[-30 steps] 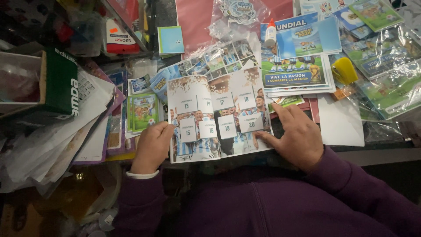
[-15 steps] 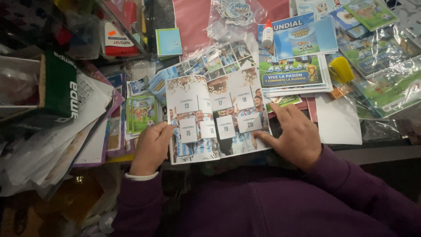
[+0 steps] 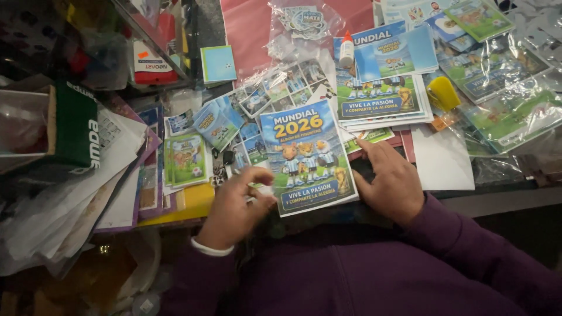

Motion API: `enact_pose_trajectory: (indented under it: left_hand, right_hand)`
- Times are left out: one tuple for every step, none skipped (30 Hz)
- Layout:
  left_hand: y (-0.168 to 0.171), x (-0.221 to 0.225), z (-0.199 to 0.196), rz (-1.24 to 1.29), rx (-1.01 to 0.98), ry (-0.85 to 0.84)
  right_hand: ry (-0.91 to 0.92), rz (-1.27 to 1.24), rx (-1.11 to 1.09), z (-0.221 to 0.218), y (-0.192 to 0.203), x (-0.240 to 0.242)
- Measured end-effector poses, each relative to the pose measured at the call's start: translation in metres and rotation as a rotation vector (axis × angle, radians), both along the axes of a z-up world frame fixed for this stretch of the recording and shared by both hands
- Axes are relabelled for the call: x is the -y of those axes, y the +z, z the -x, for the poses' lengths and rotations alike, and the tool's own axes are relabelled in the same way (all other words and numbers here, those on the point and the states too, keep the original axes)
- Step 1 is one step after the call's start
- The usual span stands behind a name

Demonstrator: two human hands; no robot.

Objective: Organizing and flipping through sticker albums and loose stickers on a desk.

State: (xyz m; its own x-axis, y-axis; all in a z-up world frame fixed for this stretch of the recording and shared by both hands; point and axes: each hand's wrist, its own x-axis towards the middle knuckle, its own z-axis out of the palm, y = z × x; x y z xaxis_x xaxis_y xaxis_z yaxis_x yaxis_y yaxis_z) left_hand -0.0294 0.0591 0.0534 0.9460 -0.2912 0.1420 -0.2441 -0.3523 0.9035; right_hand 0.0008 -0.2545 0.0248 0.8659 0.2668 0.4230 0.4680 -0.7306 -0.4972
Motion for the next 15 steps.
enact_pose_trajectory:
  left_hand:
    - [0.008,0.010,0.002,-0.186,0.037,-0.027]
    - [0.016,0.020,0.004,-0.372,0.075,-0.054]
    - [0.015,0.028,0.006,-0.371,0.078,-0.058]
    - [0.015,0.035,0.008,-0.482,0.225,-0.085]
    - [0.014,0.043,0.011,-0.589,0.372,-0.112]
    - [0.014,0.047,0.013,-0.588,0.375,-0.115]
    - [0.013,0.051,0.015,-0.631,0.356,-0.092]
    - [0.013,0.056,0.017,-0.675,0.338,-0.070]
    - [0.012,0.055,0.016,-0.673,0.341,-0.073]
    - [0.012,0.054,0.015,-0.685,0.344,-0.084]
    - [0.012,0.053,0.015,-0.698,0.346,-0.095]
    - [0.010,0.051,0.014,-0.697,0.348,-0.097]
    - [0.008,0.049,0.013,-0.661,0.405,-0.134]
    - [0.006,0.047,0.012,-0.623,0.462,-0.171]
    - [0.009,0.045,0.012,-0.622,0.465,-0.171]
  right_hand:
    - [-0.006,0.006,-0.007,0.000,-0.002,0.000]
    - [-0.012,0.012,-0.014,0.000,-0.003,0.001]
    - [-0.016,0.012,-0.012,0.000,-0.004,0.001]
    - [-0.015,0.024,0.003,0.000,-0.005,0.001]
    - [-0.012,0.036,0.017,0.000,-0.006,0.002]
    - [-0.016,0.037,0.018,0.000,-0.005,0.001]
    - [-0.017,0.030,0.007,0.000,-0.004,0.001]
    - [-0.018,0.022,-0.004,0.000,-0.003,0.000]
    - [-0.022,0.024,-0.002,0.001,-0.001,0.000]
    - [-0.023,0.012,-0.023,0.001,0.002,0.000]
    - [-0.022,-0.001,-0.045,0.002,0.004,-0.002]
    - [-0.025,0.000,-0.044,0.001,0.002,0.000]
    - [-0.017,-0.002,-0.052,0.001,0.000,0.001]
    - [-0.008,-0.003,-0.060,0.001,-0.002,0.002]
    - [-0.009,-0.002,-0.058,0.000,-0.002,0.005]
